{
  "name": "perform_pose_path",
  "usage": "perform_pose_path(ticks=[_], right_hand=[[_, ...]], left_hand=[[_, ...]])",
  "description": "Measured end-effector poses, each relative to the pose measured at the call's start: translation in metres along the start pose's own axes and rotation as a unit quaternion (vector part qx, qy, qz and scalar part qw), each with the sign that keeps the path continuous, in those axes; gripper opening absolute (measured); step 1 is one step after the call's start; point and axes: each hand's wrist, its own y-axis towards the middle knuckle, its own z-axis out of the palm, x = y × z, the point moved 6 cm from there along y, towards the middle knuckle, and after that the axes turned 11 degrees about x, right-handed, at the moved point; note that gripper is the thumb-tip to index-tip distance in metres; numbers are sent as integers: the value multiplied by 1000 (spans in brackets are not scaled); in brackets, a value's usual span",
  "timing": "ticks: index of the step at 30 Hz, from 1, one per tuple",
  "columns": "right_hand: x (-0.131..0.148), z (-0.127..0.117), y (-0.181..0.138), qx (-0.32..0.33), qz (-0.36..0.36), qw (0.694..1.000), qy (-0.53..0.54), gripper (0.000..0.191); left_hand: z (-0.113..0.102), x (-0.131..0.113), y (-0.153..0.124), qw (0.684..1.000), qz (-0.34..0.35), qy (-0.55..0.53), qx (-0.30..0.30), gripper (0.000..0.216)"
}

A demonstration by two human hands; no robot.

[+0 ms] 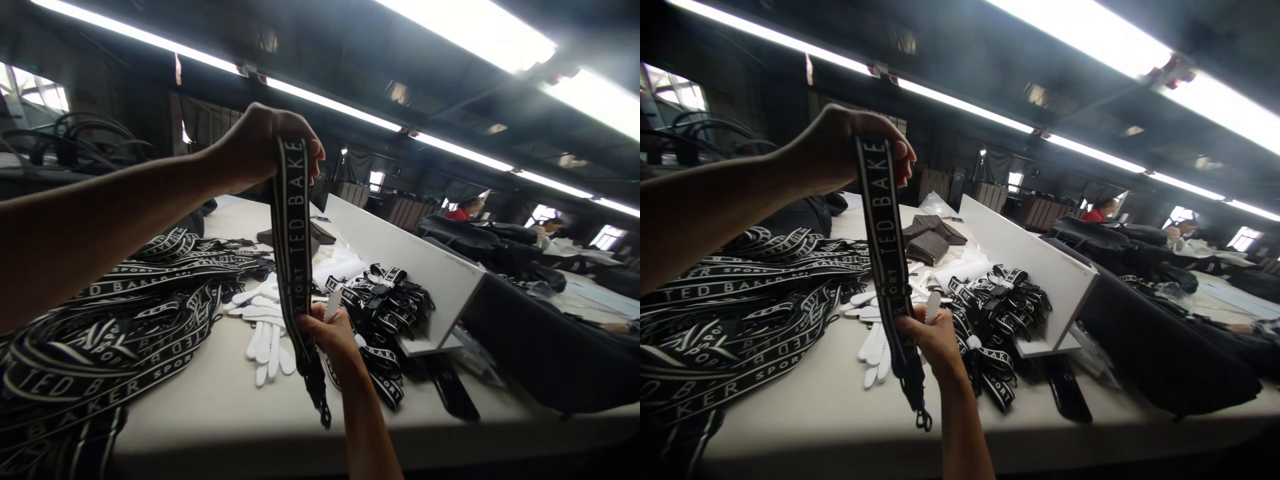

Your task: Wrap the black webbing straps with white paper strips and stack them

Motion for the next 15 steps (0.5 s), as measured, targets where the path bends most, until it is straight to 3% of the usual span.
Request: perform_pose_path(ticks=[2,4,7,9,12,15], right_hand=[[6,-16,3,-91,-38,993,-57,29],[8,-28,6,-141,-60,986,-72,29],[3,-28,11,-94,-40,993,-53,30],[-1,-18,8,-21,-19,999,-37,30],[4,2,-5,58,-6,998,-17,26],[24,18,-20,93,-28,994,-41,22]], left_hand=[[7,-12,-16,1000,8,-7,16,12],[14,-27,-31,998,32,16,45,13],[10,-30,-42,999,18,28,28,18],[-3,-9,-40,999,-24,-7,-27,19],[-21,49,-41,985,-123,-77,-98,16],[-18,116,-63,947,-288,-114,-82,16]])
